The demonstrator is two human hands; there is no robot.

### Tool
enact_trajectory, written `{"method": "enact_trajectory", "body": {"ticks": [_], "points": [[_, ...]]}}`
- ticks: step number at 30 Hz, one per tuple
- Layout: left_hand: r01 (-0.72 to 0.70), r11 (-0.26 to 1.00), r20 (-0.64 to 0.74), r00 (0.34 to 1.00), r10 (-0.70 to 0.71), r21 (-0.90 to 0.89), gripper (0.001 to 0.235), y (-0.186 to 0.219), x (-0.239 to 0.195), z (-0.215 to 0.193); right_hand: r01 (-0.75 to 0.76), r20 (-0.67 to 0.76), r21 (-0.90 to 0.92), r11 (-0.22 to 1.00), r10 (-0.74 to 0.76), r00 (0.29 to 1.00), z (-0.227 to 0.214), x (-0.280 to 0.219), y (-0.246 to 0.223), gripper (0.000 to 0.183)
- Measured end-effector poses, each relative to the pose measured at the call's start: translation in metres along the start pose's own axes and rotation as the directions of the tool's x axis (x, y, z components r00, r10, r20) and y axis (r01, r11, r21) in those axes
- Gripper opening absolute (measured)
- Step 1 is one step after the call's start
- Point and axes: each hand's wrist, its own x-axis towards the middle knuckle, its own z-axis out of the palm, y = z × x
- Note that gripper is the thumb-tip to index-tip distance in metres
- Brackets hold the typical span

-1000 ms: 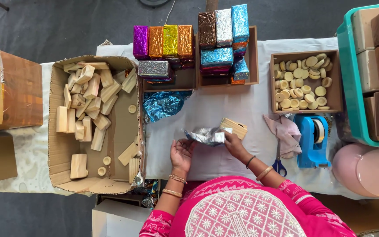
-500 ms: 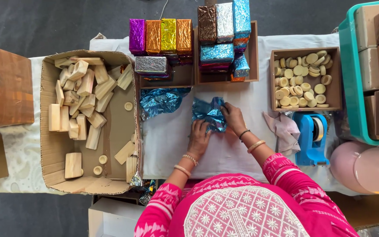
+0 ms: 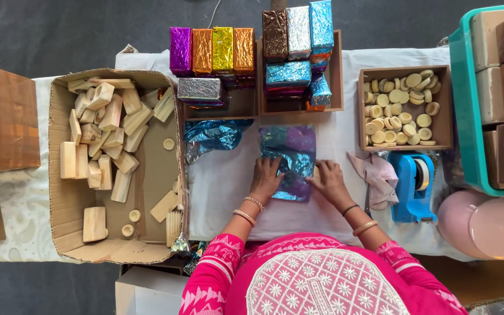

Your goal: The recorder is shown wrapping small soap bars in decorative foil and then assembling wooden containers or packaging elements.

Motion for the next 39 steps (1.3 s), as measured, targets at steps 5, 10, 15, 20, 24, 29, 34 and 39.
{"method": "enact_trajectory", "body": {"ticks": [5,10,15,20,24,29,34,39], "points": [[0.036,0.993,0.098,0.994,-0.047,0.113,0.080,0.012,0.009,-0.010,0.070,0.018,-0.052,0.996,-0.069,0.997,0.000,-0.002,-0.001,0.075],[0.119,0.985,0.133,0.982,-0.136,0.126,0.098,0.013,0.009,-0.013,0.089,0.052,-0.084,0.992,-0.085,0.995,0.006,-0.005,0.011,0.064],[0.126,0.981,0.093,0.986,-0.141,0.150,0.103,0.006,0.004,-0.005,-0.007,0.046,-0.151,0.988,0.014,0.999,-0.006,-0.017,0.008,0.070],[0.125,0.977,0.102,0.984,-0.144,0.173,0.101,0.008,0.003,-0.006,-0.083,0.050,-0.163,0.983,0.092,0.994,-0.010,-0.026,0.012,0.063],[0.138,0.973,0.124,0.979,-0.163,0.187,0.099,0.006,0.003,-0.002,-0.023,0.060,-0.009,1.000,0.024,0.998,-0.036,-0.025,-0.014,0.084],[0.146,0.968,0.131,0.976,-0.175,0.202,0.098,0.007,0.004,-0.002,-0.055,0.107,0.010,0.998,0.054,0.993,-0.002,-0.043,0.036,0.061],[0.154,0.968,0.142,0.973,-0.184,0.200,0.098,0.008,0.004,-0.004,-0.137,0.057,0.155,0.978,0.129,0.990,-0.026,-0.030,0.012,0.053],[0.166,0.965,0.153,0.968,-0.198,0.202,0.101,0.007,0.001,0.003,-0.096,-0.150,0.379,0.920,0.164,0.975,-0.030,0.009,-0.019,0.055]]}}
